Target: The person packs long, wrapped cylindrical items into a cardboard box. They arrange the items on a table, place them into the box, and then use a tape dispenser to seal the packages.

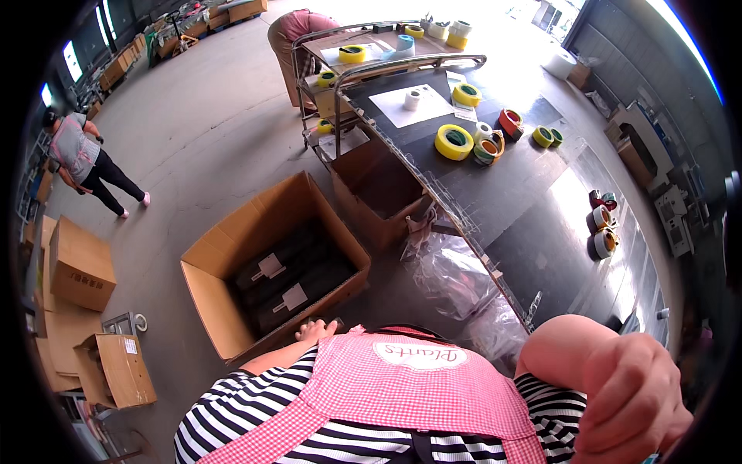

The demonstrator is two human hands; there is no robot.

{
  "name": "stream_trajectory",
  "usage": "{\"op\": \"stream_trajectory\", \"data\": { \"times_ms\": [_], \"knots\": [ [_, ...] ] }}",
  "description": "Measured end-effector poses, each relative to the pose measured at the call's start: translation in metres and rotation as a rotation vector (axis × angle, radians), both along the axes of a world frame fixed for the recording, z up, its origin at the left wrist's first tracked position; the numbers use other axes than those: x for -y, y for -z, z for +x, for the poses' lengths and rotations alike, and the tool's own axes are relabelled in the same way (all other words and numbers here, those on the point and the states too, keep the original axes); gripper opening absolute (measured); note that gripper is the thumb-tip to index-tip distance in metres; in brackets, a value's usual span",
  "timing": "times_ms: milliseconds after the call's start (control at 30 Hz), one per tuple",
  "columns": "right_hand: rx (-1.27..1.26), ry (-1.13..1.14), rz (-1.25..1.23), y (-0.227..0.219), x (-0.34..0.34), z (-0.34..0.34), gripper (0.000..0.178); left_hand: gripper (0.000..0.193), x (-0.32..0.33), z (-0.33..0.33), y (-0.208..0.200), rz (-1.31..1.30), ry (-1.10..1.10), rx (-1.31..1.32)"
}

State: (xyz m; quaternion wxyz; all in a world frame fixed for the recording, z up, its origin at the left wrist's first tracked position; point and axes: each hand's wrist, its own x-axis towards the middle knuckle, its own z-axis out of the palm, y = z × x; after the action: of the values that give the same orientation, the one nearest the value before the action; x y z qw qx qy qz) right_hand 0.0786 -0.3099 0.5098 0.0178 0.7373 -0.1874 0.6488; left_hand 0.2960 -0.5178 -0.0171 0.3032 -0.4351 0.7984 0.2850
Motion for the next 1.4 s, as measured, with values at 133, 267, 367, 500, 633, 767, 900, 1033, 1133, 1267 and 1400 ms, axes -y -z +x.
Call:
{"op": "stream_trajectory", "data": {
  "times_ms": [133, 267, 367, 500, 633, 767, 900, 1033, 1133, 1267, 1400],
  "knots": [
    [-0.034, 0.119, 0.018, -0.005, -0.023, 0.012, 0.028, 0.073, -0.006, 0.003, 0.03, 0.12, 0.112, 0.103],
    [-0.154, 0.105, 0.215, -0.015, -0.062, -0.003, 0.02, 0.068, -0.013, -0.004, 0.029, 0.153, 0.235, 0.141],
    [-0.052, 0.187, 0.105, -0.009, -0.086, 0.004, 0.022, 0.065, -0.02, -0.014, 0.031, 0.157, 0.328, 0.167],
    [-0.025, 0.394, 0.018, -0.009, -0.117, 0.007, 0.023, 0.06, -0.033, -0.026, 0.038, 0.142, 0.45, 0.223],
    [-0.134, 0.431, 0.106, 0.009, -0.213, -0.019, 0.021, 0.057, -0.042, -0.043, 0.052, 0.11, 0.625, 0.3],
    [-0.16, 0.58, 0.366, 0.036, -0.353, -0.065, 0.004, 0.053, -0.046, -0.053, 0.053, 0.075, 0.824, 0.389],
    [0.498, 1.139, 0.556, 0.129, -0.495, -0.11, 0.027, 0.051, -0.059, -0.042, 0.049, 0.072, 0.915, 0.471],
    [0.951, 1.866, 0.915, 0.222, -0.655, -0.138, 0.032, 0.049, -0.081, -0.066, 0.049, 0.072, 1.17, 0.469],
    [0.984, 2.036, 0.992, 0.282, -0.713, -0.141, 0.043, 0.048, -0.108, -0.049, 0.051, -0.017, 1.327, 0.331],
    [1.149, 1.887, 1.025, 0.32, -0.685, -0.158, 0.087, 0.038, -0.186, -0.062, -0.013, -0.097, 0.511, 0.108],
    [0.601, 2.241, 1.599, 0.339, -0.659, -0.179, 0.113, 0.029, -0.246, -0.037, -0.037, -0.27, 0.23, -0.064]
  ]
}}
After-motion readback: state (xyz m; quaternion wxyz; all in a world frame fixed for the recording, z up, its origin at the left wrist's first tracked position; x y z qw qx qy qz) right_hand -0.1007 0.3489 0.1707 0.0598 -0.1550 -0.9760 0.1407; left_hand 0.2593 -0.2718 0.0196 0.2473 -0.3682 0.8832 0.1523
